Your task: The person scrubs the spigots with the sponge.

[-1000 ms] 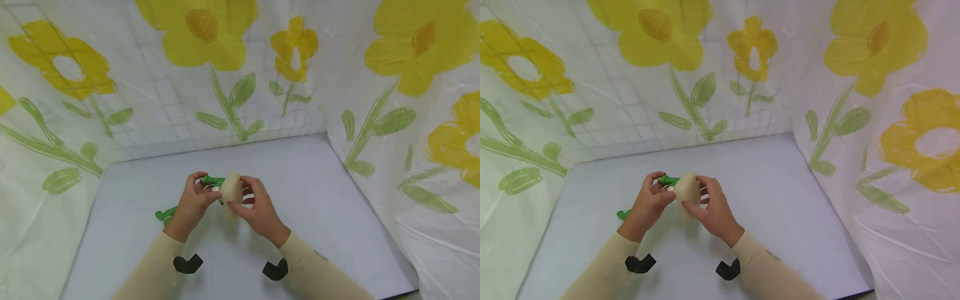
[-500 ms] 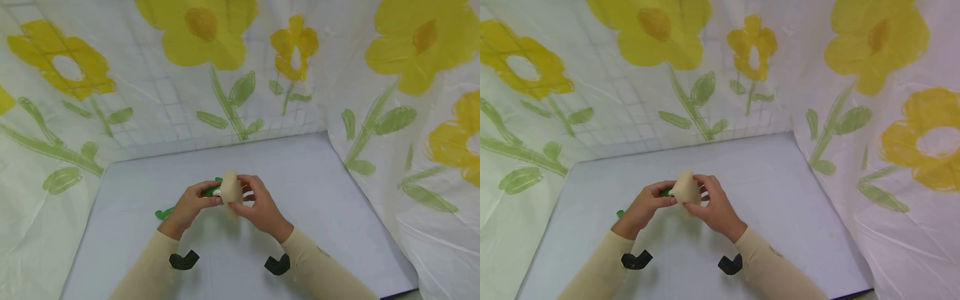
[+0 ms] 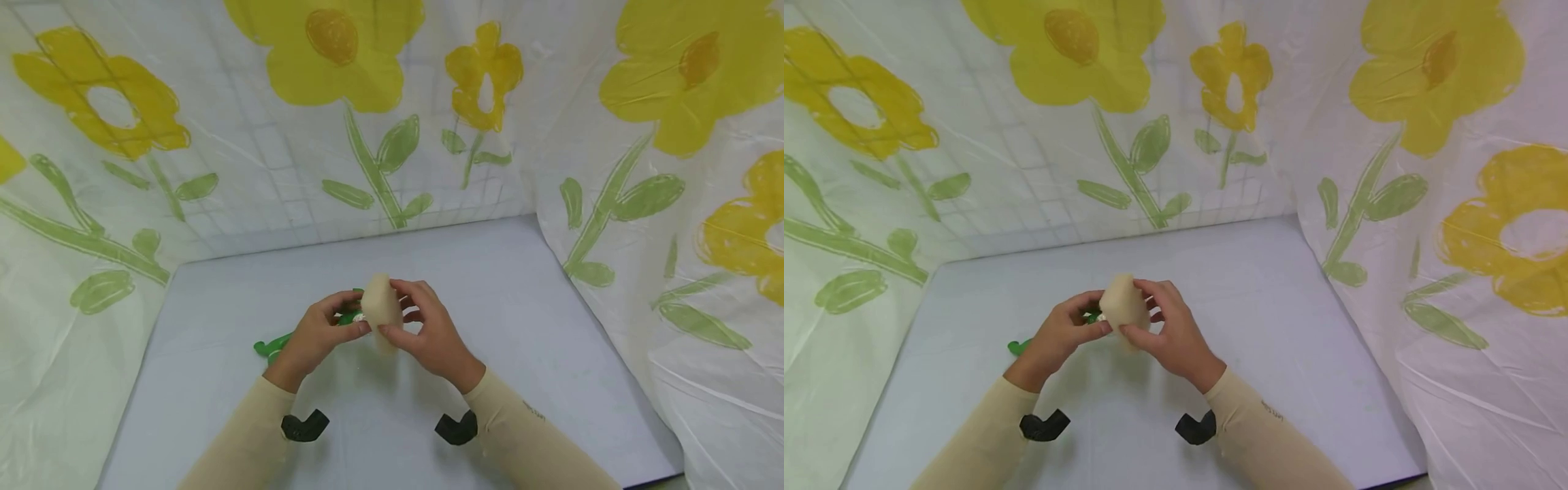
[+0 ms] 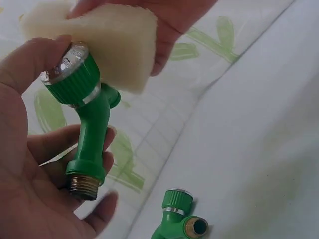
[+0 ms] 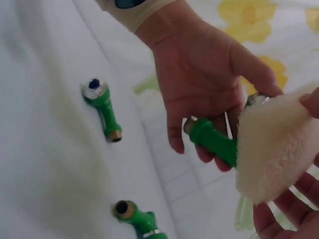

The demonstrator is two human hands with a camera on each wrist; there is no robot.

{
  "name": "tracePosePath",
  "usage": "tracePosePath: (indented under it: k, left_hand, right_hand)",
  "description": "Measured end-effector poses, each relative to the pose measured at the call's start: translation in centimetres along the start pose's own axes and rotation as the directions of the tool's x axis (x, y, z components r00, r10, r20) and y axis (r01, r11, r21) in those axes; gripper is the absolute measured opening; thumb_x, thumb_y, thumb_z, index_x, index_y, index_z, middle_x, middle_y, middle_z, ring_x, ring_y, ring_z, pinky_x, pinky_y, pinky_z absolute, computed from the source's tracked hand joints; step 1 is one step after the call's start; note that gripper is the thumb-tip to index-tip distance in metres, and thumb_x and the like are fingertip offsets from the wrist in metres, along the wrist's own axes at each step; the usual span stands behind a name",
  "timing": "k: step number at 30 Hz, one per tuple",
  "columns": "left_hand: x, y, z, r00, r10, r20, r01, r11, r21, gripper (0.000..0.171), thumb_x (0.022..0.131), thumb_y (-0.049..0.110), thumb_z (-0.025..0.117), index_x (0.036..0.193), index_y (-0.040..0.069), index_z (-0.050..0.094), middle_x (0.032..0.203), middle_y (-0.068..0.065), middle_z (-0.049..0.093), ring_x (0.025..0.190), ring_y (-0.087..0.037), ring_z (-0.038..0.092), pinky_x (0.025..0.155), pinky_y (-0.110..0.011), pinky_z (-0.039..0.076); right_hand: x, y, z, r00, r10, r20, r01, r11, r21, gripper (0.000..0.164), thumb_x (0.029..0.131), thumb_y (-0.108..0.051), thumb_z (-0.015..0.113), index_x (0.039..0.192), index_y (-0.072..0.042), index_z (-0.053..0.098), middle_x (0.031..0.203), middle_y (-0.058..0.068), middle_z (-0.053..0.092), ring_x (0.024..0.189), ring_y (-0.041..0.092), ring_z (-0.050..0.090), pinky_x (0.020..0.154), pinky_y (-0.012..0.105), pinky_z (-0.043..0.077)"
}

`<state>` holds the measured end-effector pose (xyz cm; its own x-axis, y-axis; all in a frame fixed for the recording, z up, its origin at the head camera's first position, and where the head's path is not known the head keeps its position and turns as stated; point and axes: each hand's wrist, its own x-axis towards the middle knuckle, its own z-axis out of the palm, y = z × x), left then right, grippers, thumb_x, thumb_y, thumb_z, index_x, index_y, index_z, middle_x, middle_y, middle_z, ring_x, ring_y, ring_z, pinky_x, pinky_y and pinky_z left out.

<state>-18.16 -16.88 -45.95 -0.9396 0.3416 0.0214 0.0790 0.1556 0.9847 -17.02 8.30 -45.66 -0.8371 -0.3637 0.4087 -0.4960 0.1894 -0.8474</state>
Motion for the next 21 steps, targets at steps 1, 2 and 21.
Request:
tracePosePath:
  k: [1,2,21]
  left_hand:
    - [0.0,0.1,0.0,1.000,0.010,-0.005,-0.010,1.000,0.020,0.064,0.093,0.024,0.089,0.151,0.010,0.064,0.135,-0.009,0.070,0.121,-0.031,0.063,0.093,-0.040,0.057]
    - [0.0,0.1,0.0,1.000,0.020,-0.010,-0.019,0.999,0.042,0.066,0.092,0.025,0.090,0.151,0.012,0.063,0.134,-0.008,0.070,0.122,-0.030,0.063,0.093,-0.040,0.057]
    - [-0.3,0.1,-0.1,0.994,0.100,-0.044,-0.093,0.986,0.138,0.072,0.088,0.022,0.095,0.150,0.010,0.063,0.132,-0.006,0.071,0.119,-0.028,0.064,0.095,-0.044,0.056]
  right_hand:
    - [0.1,-0.1,-0.1,1.000,-0.017,0.003,0.017,1.000,-0.010,0.067,0.096,-0.013,0.084,0.156,-0.009,0.055,0.132,0.005,0.058,0.117,0.024,0.060,0.088,0.053,0.060]
    - [0.2,-0.1,-0.3,1.000,-0.028,0.008,0.028,0.999,-0.025,0.067,0.096,-0.014,0.084,0.157,-0.008,0.055,0.132,0.006,0.058,0.117,0.024,0.060,0.088,0.052,0.060]
    - [0.9,0.9,-1.5,0.999,0.049,-0.008,-0.049,0.985,-0.163,0.065,0.097,-0.013,0.084,0.155,-0.005,0.057,0.131,0.007,0.059,0.112,0.021,0.059,0.087,0.049,0.059]
